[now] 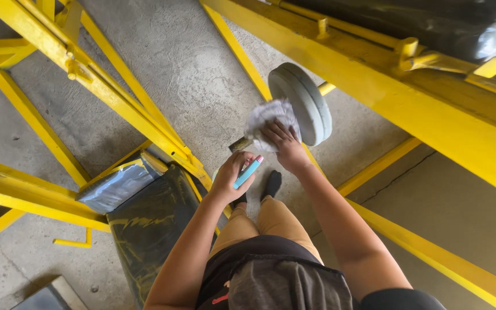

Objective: Cleaning and wiping down yellow weight training machines with a spray bottle and a cloth.

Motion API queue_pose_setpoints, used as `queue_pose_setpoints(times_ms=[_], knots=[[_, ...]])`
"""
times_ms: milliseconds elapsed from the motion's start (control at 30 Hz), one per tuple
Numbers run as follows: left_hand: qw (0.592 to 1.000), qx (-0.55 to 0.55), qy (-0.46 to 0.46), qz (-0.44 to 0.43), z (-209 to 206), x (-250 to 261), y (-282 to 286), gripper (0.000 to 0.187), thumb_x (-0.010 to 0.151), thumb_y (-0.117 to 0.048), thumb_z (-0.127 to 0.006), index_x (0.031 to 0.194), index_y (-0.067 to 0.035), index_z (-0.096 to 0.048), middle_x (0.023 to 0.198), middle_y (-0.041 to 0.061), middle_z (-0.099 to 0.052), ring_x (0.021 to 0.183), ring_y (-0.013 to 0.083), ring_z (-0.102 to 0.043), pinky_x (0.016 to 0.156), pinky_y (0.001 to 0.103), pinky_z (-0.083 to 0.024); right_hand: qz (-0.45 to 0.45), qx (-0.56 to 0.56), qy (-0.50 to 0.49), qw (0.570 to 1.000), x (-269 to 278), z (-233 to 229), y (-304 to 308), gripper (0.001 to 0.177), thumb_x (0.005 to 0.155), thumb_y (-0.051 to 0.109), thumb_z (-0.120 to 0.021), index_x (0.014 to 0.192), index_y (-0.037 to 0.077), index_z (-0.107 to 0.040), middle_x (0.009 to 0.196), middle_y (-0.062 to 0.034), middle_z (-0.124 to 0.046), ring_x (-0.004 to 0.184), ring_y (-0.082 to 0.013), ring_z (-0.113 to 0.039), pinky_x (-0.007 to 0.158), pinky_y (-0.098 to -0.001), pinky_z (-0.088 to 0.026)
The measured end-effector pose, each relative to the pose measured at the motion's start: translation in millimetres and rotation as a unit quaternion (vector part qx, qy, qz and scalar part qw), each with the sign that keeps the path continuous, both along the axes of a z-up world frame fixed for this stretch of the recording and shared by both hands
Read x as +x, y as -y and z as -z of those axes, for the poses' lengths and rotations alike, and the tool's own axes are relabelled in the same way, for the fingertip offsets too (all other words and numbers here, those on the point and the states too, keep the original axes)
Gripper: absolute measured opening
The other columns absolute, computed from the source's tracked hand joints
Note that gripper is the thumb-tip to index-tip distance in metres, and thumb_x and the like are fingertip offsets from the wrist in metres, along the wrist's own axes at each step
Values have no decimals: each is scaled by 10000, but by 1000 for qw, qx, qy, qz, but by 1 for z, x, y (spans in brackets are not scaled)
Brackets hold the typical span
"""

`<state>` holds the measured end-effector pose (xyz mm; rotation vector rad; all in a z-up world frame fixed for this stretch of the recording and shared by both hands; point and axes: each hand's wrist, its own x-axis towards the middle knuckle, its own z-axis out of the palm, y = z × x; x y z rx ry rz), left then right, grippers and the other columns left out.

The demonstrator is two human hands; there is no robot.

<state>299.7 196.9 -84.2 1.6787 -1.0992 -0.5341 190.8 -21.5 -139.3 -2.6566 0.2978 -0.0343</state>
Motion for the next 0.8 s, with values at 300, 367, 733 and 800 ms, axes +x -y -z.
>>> queue_pose_setpoints(times_ms=[300,367,733,800], knots=[[999,8,-11,-32,2,-18,74,321,885,-161,-635,1192,-77,-594,1046,150,-652,921,340,-663,790,446,-554,249,351,77,899,-86,-138,92,291,1027,69,-620,1309,6,-656,1099,-110,-727,1012,-147,-630,911,-328,-526],[999,16,-19,-39,-7,-26,82,331,883,-160,-639,1200,-75,-594,1033,149,-649,911,334,-662,789,445,-551,230,237,127,935,-86,-136,90,331,1013,73,-637,1336,0,-633,1170,-154,-702,1092,-221,-622,969,-353,-517],[994,-56,38,-83,-27,-10,93,408,879,-115,-636,1282,-74,-585,1108,155,-638,981,350,-645,853,438,-546,26,-167,70,983,2,-78,73,655,921,507,-687,1468,199,-501,1645,-226,-253,1513,-473,-205,1194,-642,-223],[995,-17,9,-97,-33,-3,87,385,877,-110,-642,1259,-80,-601,1064,140,-641,936,339,-651,825,423,-552,17,-216,14,976,25,-76,82,693,907,373,-671,1558,258,-463,1651,-201,-304,1523,-428,-261,1214,-582,-263]])
